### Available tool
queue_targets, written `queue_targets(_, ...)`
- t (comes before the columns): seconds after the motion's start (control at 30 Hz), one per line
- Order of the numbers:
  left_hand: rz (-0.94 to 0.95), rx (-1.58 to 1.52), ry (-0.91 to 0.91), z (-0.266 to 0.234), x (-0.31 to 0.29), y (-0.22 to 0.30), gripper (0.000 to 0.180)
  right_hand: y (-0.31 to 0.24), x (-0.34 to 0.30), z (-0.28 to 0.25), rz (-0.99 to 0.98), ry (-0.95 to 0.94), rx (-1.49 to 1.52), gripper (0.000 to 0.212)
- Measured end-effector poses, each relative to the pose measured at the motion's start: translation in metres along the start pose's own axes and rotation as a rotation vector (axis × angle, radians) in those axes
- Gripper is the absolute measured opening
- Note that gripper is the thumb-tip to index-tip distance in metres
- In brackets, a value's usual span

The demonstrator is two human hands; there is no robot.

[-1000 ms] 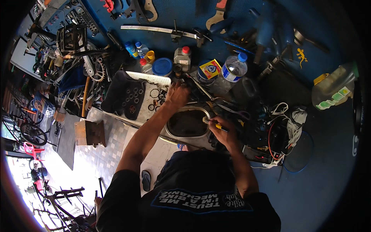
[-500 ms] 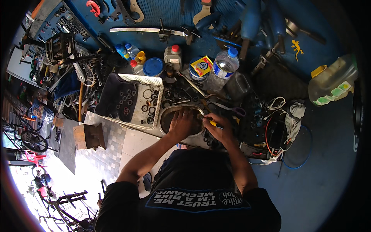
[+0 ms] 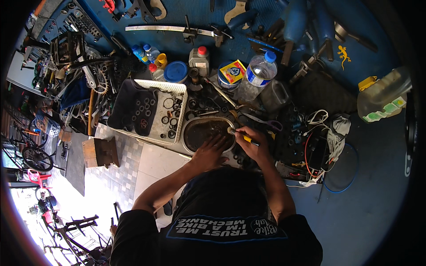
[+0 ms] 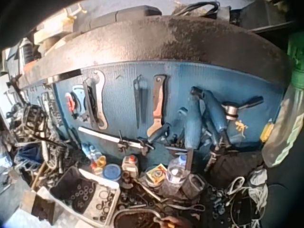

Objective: The person repeatedly picks small bicycle parts from a white basket, scrubs them with a yellow brush in a metal basin of dark liquid, and returns them to the basket. The process is repeated for multiple small components throughout the clip.

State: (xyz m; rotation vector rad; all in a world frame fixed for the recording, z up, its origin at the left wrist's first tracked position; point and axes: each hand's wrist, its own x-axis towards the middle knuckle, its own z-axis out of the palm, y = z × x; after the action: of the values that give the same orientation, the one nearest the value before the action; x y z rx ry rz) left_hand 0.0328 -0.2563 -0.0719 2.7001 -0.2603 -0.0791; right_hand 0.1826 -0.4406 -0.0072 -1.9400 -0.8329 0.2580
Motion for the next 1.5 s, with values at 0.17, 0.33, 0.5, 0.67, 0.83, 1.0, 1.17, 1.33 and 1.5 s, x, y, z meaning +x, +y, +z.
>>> queue_targets(0.17,-0.053,-0.14,-0.031,-0.013,-0.025,-0.01,0.067,-0.003,0.001,0.002,-0.008,-0.013,-0.036,0.018)
queue_targets(0.33,-0.345,-0.139,-0.118,-0.035,-0.037,-0.019,0.085,-0.004,0.001,0.003,-0.012,-0.016,-0.055,0.018)
queue_targets(0.5,-0.376,0.159,0.09,-0.029,-0.042,-0.011,0.096,-0.005,0.002,0.004,0.0,-0.037,-0.036,0.018)
queue_targets(0.67,-0.429,0.104,0.004,-0.021,-0.041,0.007,0.072,-0.009,0.002,0.004,0.03,-0.06,-0.056,0.019)
queue_targets(0.83,-0.293,0.034,0.015,-0.019,-0.042,0.009,0.031,-0.006,0.0,0.005,0.038,-0.074,-0.069,0.019)
queue_targets(1.0,-0.198,-0.091,-0.004,0.001,-0.043,-0.002,0.022,-0.006,0.001,0.011,0.039,-0.028,-0.042,0.02)
queue_targets(1.17,-0.199,-0.281,0.098,-0.006,-0.034,0.005,0.032,-0.005,-0.001,0.01,0.022,-0.066,-0.073,0.018)
queue_targets(1.33,-0.3,-0.066,0.089,-0.02,-0.028,0.0,0.081,-0.003,-0.002,0.005,0.042,-0.047,-0.065,0.019)
queue_targets(1.5,-0.35,0.002,0.017,0.002,-0.003,-0.009,0.117,-0.003,0.0,0.004,0.045,-0.026,-0.049,0.019)
